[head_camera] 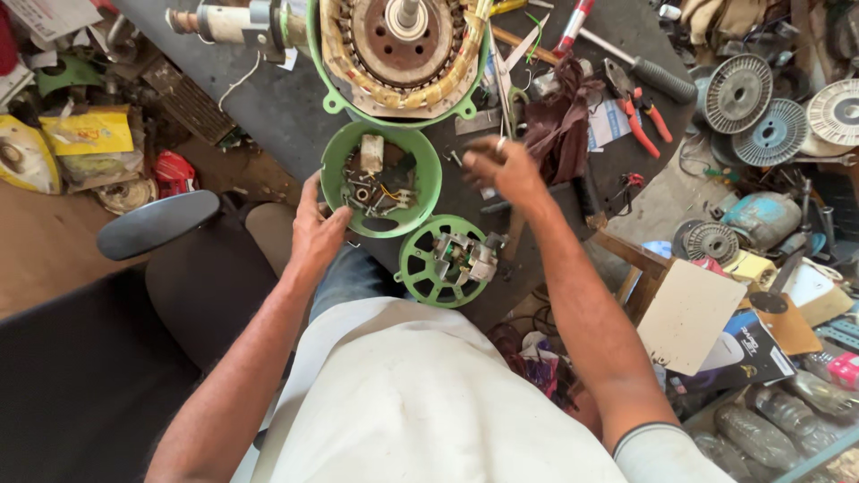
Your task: The person disassembles a green electric motor on a workbench, removing screws and separating components. They then use a handheld angle grinder to smooth the motor's central shaft.
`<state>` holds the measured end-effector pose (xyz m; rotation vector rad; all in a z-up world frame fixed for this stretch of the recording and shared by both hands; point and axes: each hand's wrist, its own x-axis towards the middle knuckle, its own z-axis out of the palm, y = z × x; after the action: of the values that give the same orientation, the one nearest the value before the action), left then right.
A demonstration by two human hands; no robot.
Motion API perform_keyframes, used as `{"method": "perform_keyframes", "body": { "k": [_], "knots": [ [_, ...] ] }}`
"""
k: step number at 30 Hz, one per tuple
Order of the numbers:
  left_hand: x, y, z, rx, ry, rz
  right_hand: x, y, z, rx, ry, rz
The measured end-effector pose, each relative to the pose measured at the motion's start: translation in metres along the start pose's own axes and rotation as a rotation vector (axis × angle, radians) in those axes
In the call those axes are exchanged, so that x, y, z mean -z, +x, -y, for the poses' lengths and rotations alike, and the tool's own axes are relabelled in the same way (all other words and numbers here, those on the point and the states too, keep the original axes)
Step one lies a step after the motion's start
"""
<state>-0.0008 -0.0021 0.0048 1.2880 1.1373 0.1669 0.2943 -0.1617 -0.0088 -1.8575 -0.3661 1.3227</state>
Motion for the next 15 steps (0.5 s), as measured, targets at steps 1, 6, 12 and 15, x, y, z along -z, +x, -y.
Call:
{"method": "perform_keyframes", "body": {
  "k": [1, 6, 12, 15],
  "knots": [
    [-0.001, -0.001, -0.002, 0.01, 0.03, -0.014, -0.003, -0.006, 0.001, -0.051, 0.024, 0.07],
    [-0.014, -0.002, -0.012, 0.101, -0.142, 0.101, -0.015, -0.026, -0.004, -0.019, 0.352, 0.321],
    [-0.059, 0.005, -0.018, 0.204, -0.258, 0.254, 0.007, -0.04, -0.005, 0.103, 0.656, 0.325],
    [-0.081, 0.019, -0.018, 0.05, -0.255, 0.355, 0.024, -0.055, 0.0, 0.178, 0.691, 0.214]
  ]
}}
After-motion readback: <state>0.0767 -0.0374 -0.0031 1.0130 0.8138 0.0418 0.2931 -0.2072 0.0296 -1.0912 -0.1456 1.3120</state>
